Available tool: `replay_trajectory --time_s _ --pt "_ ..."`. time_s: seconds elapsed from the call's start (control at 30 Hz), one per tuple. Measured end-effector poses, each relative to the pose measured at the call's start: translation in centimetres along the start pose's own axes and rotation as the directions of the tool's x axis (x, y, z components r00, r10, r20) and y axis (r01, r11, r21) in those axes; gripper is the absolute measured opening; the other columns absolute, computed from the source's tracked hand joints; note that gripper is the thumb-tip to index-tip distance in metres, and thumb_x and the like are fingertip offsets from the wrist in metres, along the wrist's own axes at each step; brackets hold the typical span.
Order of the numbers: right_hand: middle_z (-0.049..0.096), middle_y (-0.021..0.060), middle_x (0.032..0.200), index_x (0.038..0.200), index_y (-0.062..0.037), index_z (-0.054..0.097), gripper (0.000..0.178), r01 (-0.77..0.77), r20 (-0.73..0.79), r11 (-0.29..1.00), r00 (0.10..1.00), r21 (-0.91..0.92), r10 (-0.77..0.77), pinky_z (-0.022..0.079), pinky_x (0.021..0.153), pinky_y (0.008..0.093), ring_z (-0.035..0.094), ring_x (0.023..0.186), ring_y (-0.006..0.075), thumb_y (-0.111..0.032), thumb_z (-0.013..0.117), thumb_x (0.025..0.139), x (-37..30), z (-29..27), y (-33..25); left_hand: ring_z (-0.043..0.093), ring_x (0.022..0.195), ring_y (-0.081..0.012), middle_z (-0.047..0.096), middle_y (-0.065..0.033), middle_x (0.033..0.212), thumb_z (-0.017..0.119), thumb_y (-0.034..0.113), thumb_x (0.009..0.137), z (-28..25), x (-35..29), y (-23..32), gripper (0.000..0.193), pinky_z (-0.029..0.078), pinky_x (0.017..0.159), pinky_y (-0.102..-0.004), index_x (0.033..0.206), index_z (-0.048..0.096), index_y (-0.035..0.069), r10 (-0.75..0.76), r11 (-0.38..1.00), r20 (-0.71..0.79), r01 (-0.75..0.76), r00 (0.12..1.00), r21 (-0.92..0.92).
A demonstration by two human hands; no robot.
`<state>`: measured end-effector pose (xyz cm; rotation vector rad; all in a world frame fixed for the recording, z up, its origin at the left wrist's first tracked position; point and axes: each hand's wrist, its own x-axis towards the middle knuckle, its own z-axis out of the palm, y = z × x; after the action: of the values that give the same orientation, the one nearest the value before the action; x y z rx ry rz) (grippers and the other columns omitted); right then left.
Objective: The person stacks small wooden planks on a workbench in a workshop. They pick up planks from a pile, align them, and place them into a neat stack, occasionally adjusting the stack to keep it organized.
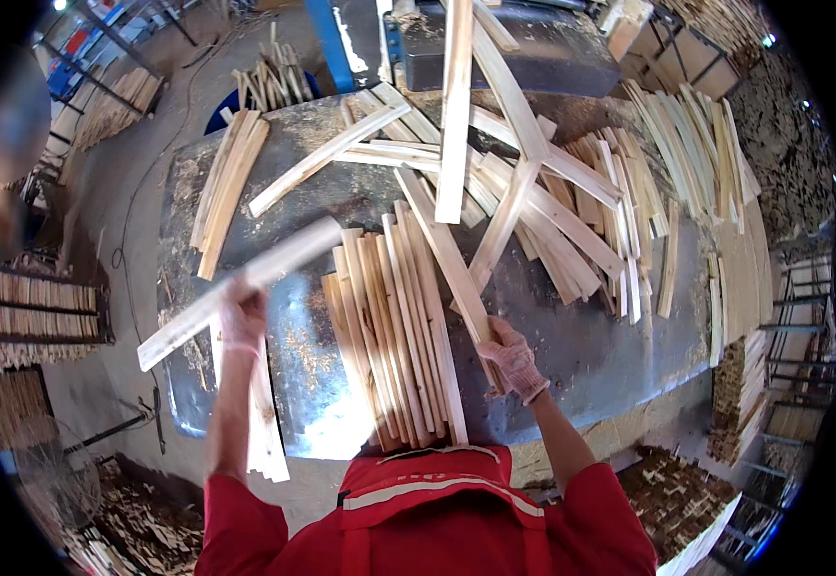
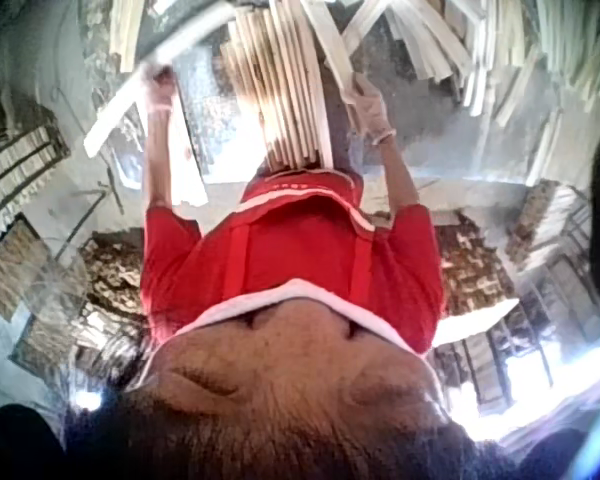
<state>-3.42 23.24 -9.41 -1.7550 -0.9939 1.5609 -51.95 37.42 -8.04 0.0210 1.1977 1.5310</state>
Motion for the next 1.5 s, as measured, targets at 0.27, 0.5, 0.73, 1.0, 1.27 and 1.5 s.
replay_trajectory --time_s 0.27,0.5,0.73,1.0,1.27,1.5 --pt "0.061 0.0127 0.131 0.145 0.0048 0.044 0.069 -0.110 0.122 0.809 0.991 0.578 0.047 0.047 0.098 0.0300 0.059 0.115 0.0183 -0.025 0.074 0.090 -2.8 9.3 -1.3 0.065 0.105 -0.0205 0.068 -0.0099 0.111 0.071 0.028 0.093 10.2 4.1 0.6 0.030 0.055 0.097 -0.0380 0.111 0.063 0.006 0.240 0.948 0.493 -0.312 0.836 0.069" --pt "0.057 0.0226 0.135 0.146 0.0051 0.041 0.066 0.389 0.182 0.917 0.911 -0.089 -0.370 0.046 0.101 0.0385 0.057 0.122 0.0335 -0.028 0.067 0.094 -2.0 11.0 -0.7 0.067 0.101 -0.0311 0.066 -0.0173 0.118 0.064 0.034 0.093 8.4 -10.4 -16.5 0.060 0.057 0.093 -0.0407 0.132 0.051 -0.010 -0.548 0.836 0.516 0.438 0.658 0.330" --pt "0.043 0.0223 0.147 0.154 -0.0088 0.032 0.079 -0.055 -0.158 0.530 0.976 -0.846 -0.151 0.047 0.103 0.0465 0.054 0.121 0.0436 -0.025 0.069 0.086 1.1 4.9 2.3 0.049 0.080 -0.0189 0.047 -0.0047 0.093 0.068 0.019 0.090 9.6 -10.4 -14.4 0.026 0.054 0.077 -0.0369 0.108 0.053 0.008 -0.340 0.858 0.643 0.506 0.686 -0.087" --pt "0.054 0.0109 0.139 0.156 -0.0053 0.029 0.087 0.147 0.043 0.941 0.985 0.304 -0.167 0.056 0.083 0.0341 0.059 0.114 0.0211 -0.008 0.074 0.081 -3.4 4.8 4.8 0.061 0.094 -0.0240 0.057 -0.0148 0.106 0.068 0.018 0.092 6.0 -11.0 -15.5 0.030 0.057 0.080 -0.0378 0.115 0.054 0.005 -0.363 0.921 0.455 0.387 0.813 0.042" --pt "0.054 0.0128 0.139 0.155 -0.0031 0.031 0.087 0.219 -0.148 0.954 0.970 0.205 -0.191 0.049 0.097 0.0312 0.058 0.112 0.0211 -0.004 0.068 0.077 -7.5 1.1 2.5 0.064 0.102 -0.0211 0.066 -0.0126 0.116 0.059 0.003 0.089 -1.1 -16.1 -31.3 0.036 0.053 0.087 -0.0316 0.125 0.060 0.008 -0.161 -0.111 0.824 -0.840 0.543 0.532" --pt "0.063 0.0229 0.125 0.153 -0.0012 0.032 0.082 0.288 -0.199 0.933 0.923 -0.214 -0.330 0.050 0.094 0.0353 0.062 0.112 0.0303 -0.007 0.063 0.078 -9.8 4.5 4.2 0.063 0.097 -0.0223 0.066 -0.0108 0.113 0.054 0.000 0.084 0.4 -19.4 -28.6 0.053 0.050 0.086 -0.0292 0.136 0.047 0.002 -0.236 0.449 0.206 -0.081 0.950 0.890"
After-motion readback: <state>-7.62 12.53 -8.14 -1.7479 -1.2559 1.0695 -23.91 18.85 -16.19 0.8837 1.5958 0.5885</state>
